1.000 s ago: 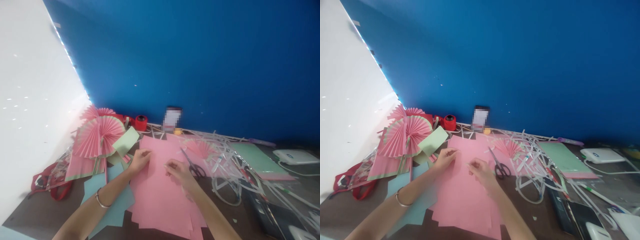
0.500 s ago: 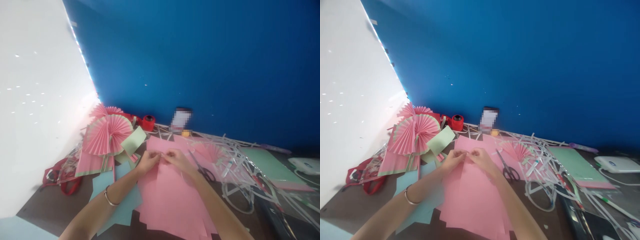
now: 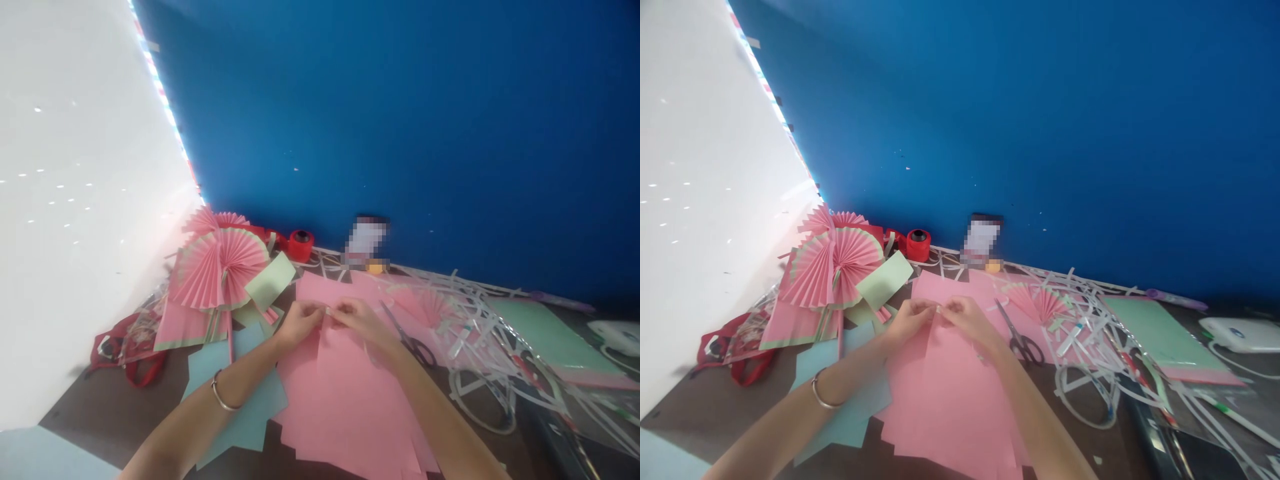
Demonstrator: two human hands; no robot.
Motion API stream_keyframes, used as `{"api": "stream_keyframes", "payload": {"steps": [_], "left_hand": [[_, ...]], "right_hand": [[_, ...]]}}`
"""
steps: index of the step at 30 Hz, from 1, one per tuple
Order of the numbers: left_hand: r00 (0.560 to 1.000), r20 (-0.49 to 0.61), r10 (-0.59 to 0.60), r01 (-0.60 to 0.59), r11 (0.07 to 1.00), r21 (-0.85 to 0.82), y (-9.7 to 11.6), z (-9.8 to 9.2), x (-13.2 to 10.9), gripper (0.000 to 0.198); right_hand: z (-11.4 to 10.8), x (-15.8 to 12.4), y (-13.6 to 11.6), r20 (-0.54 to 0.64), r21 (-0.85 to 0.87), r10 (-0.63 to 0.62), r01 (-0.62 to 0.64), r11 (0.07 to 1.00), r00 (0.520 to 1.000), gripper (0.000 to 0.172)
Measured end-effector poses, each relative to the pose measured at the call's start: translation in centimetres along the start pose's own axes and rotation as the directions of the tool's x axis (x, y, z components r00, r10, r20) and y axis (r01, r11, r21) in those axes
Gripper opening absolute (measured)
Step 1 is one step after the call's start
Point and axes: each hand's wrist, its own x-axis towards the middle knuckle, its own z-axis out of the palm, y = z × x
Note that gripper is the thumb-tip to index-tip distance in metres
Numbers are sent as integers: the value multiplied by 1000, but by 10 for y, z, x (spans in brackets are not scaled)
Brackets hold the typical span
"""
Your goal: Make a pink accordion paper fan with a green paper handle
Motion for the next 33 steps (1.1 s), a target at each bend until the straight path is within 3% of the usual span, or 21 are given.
{"api": "stream_keyframes", "payload": {"steps": [11, 33], "left_hand": [[999, 38, 28, -29, 999, 23, 4, 0, -2, 28], [997, 41, 69, -72, 995, 75, 8, 0, -5, 30]], "right_hand": [[0, -2, -3, 10, -123, 7, -5, 992, 1000, 29], [3, -3, -5, 12, -106, 38, -36, 994, 999, 25]]}}
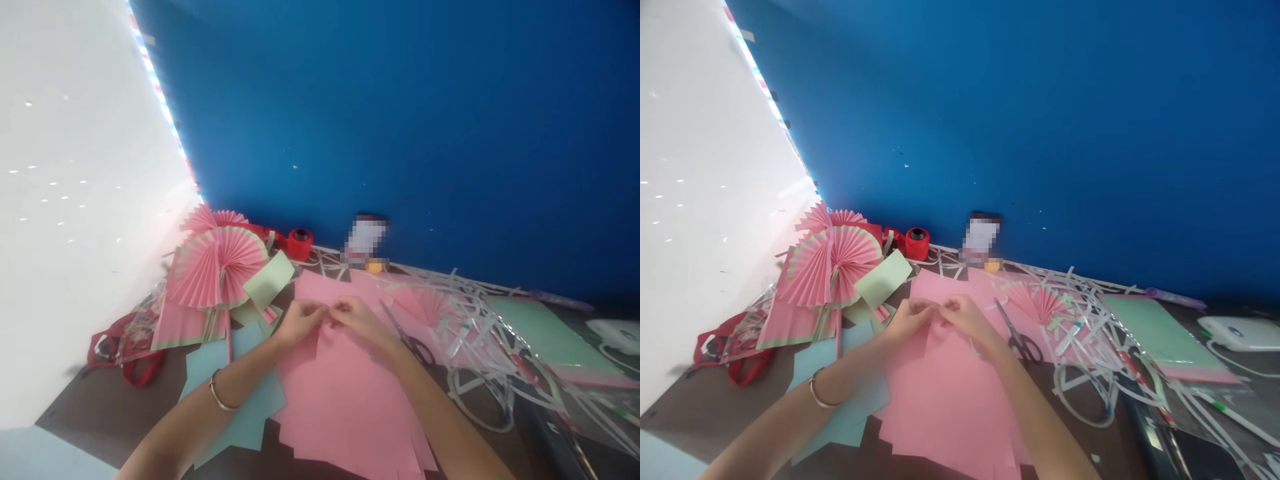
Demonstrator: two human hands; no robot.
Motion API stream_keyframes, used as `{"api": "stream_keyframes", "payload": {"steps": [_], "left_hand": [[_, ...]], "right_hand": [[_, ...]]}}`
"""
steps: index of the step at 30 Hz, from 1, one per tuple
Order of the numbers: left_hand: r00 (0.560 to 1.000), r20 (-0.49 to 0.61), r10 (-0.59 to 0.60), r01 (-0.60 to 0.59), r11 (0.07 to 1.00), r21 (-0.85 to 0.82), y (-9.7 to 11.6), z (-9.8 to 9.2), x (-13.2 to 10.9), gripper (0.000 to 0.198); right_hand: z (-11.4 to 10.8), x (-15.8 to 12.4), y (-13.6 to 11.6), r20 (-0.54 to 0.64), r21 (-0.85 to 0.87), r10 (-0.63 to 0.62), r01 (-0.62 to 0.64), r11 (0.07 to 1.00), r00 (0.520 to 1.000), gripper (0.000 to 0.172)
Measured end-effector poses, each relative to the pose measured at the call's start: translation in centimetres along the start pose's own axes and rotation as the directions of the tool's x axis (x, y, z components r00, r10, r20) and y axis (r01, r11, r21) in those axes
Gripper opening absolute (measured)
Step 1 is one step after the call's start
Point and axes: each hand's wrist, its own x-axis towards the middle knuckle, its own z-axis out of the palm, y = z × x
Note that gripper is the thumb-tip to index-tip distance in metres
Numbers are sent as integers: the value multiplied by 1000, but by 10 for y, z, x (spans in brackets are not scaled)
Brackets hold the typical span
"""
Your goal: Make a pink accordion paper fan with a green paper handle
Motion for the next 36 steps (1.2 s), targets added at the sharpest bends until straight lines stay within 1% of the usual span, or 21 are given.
{"api": "stream_keyframes", "payload": {"steps": [3, 8, 10, 13, 15, 19, 21, 24, 26, 29, 36], "left_hand": [[999, -46, 28, -25, 997, 68, -2, 0, 0, 31], [990, -117, 82, -61, 983, 172, -6, 0, 1, 29], [986, -130, 106, -76, 974, 215, -7, 0, 1, 29], [985, -125, 118, -86, 968, 236, -8, 0, 1, 29], [984, -129, 124, -90, 965, 246, -7, 0, 0, 30], [980, -145, 135, -92, 958, 271, -5, 1, 0, 29], [981, -147, 128, -85, 960, 268, -3, 1, 0, 29], [981, -156, 115, -74, 966, 247, -1, 2, 0, 29], [981, -155, 114, -77, 970, 231, -1, 2, 0, 29], [981, -153, 117, -80, 970, 229, -1, 1, 0, 29], [977, -176, 122, -75, 965, 252, -2, 2, 1, 28]], "right_hand": [[0, 1, -1, 3, 7, -11, 11, 1000, 1000, 28], [-6, -3, -3, -5, -75, -38, 38, 996, 999, 33], [-10, -5, -5, -6, -101, -25, 25, 995, 1000, 34], [-11, -6, -10, -3, -143, -4, 3, 990, 1000, 34], [-9, -7, -14, -45, -178, 13, -20, 984, 999, 32], [-7, -10, -22, -184, -264, 18, -67, 962, 983, 19], [-6, -11, -24, -202, -300, -10, -52, 953, 979, 13], [-6, -12, -23, -242, -347, -62, -26, 938, 968, 8], [-5, -10, -21, -239, -363, -97, 4, 932, 966, 9], [-5, -8, -17, -190, -348, -120, 48, 936, 974, 13], [-4, -4, -12, -182, -356, -121, 50, 933, 976, 13]]}}
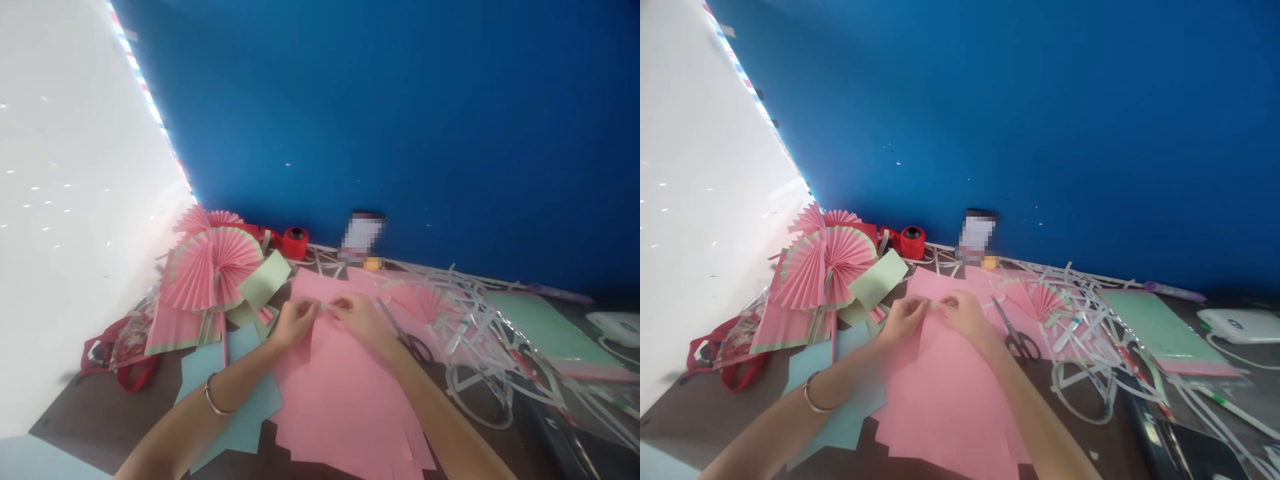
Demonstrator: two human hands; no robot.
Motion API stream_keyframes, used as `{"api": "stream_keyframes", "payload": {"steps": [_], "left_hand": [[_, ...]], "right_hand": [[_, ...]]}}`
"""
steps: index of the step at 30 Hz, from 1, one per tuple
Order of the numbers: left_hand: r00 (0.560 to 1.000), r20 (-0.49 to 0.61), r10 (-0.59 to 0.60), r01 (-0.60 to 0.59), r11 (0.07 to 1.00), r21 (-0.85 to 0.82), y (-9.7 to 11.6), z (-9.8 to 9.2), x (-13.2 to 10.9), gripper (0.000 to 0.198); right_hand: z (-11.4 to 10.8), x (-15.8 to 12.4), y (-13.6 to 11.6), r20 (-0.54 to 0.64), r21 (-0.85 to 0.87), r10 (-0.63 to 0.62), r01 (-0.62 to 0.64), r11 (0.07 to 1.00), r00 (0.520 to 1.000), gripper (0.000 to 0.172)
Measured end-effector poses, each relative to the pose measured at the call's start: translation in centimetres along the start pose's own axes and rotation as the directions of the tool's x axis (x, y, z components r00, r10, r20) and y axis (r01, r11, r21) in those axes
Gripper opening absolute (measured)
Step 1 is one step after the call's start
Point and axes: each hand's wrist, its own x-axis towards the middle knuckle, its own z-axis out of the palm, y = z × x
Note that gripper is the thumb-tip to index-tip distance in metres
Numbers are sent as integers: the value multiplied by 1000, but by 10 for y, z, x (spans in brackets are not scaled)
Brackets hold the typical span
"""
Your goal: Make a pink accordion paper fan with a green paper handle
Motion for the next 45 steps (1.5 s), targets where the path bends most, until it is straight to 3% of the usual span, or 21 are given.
{"api": "stream_keyframes", "payload": {"steps": [7, 14, 20, 26, 31, 40, 45], "left_hand": [[1000, 10, -11, 11, 999, -50, 3, 0, 0, 22], [990, 132, -44, 56, 995, -88, 0, 0, 1, 25], [996, 86, -9, 12, 999, -31, 0, 0, 0, 29], [998, 59, 12, -12, 1000, 6, 1, -2, 1, 27], [997, 74, 18, -17, 1000, -6, 1, -2, 1, 26], [995, 79, 65, -67, 997, 33, 4, -2, -1, 26], [994, 86, 62, -63, 998, 18, 2, -1, -1, 25]], "right_hand": [[3, 1, 2, -10, 0, -28, 28, 1000, 1000, 15], [3, 1, 5, -1, 30, 2, -2, 1000, 1000, 11], [-11, -8, -3, -12, -10, 97, -97, 995, 995, 11], [-17, -4, 21, -49, -89, 31, -36, 995, 998, 11], [-18, 3, 41, -48, -58, 13, -16, 998, 999, 7], [-17, 10, 47, -32, -43, 50, -51, 998, 998, 20], [-17, 11, 48, -6, -23, 36, -36, 999, 999, 19]]}}
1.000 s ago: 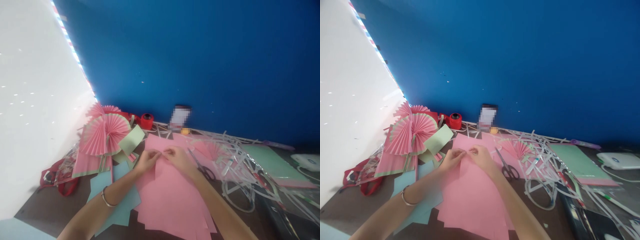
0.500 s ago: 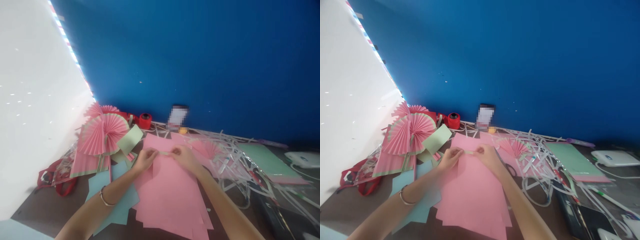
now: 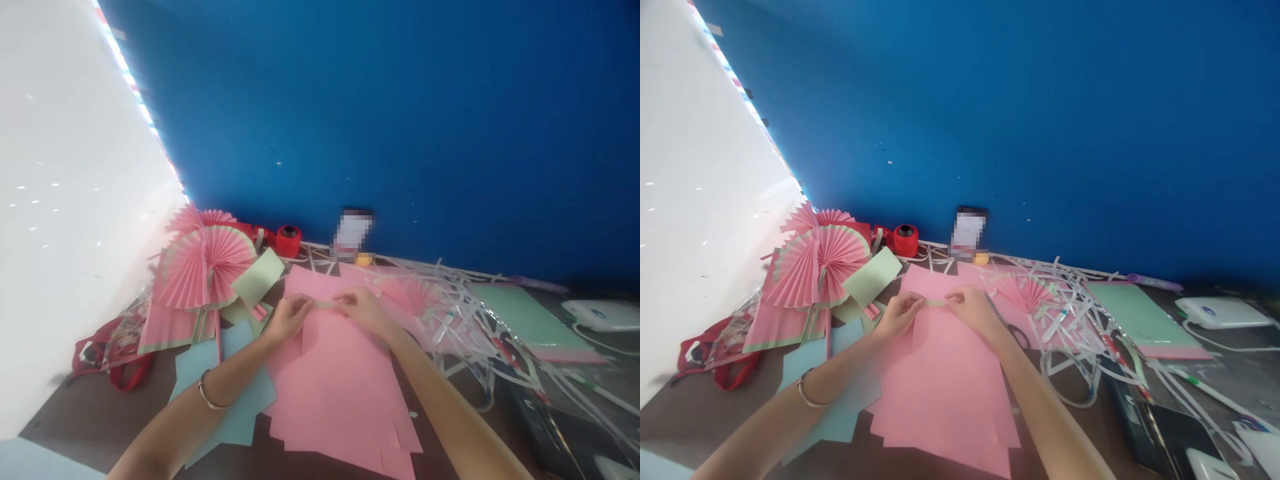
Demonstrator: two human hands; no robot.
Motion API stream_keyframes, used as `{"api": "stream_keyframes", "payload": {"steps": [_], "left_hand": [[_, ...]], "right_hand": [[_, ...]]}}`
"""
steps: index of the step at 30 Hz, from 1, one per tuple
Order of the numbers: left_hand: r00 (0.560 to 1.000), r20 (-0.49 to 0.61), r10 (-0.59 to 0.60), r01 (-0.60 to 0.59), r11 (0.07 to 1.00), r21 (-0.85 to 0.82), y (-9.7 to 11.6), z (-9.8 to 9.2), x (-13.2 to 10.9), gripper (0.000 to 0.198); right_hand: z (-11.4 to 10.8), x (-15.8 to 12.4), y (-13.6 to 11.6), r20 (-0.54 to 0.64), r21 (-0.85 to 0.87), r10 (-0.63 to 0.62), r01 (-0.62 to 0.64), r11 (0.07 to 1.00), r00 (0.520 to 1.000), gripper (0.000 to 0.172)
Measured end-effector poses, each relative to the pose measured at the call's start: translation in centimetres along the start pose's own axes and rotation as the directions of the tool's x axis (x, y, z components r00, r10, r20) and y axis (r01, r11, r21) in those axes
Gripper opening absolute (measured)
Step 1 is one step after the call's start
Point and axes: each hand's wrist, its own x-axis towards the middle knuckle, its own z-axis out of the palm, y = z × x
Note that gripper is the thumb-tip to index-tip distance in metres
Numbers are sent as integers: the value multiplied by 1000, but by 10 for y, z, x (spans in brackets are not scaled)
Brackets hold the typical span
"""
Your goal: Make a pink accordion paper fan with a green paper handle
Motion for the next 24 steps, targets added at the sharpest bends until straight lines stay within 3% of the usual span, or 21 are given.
{"api": "stream_keyframes", "payload": {"steps": [12, 24], "left_hand": [[1000, 2, 25, -25, 999, 21, -1, 0, 0, 28], [1000, -5, 25, -25, 1000, -15, -6, -1, 2, 28]], "right_hand": [[4, 3, 2, 24, -44, 2, -1, 999, 1000, 20], [3, -3, -16, 69, -55, -8, 12, 998, 998, 17]]}}
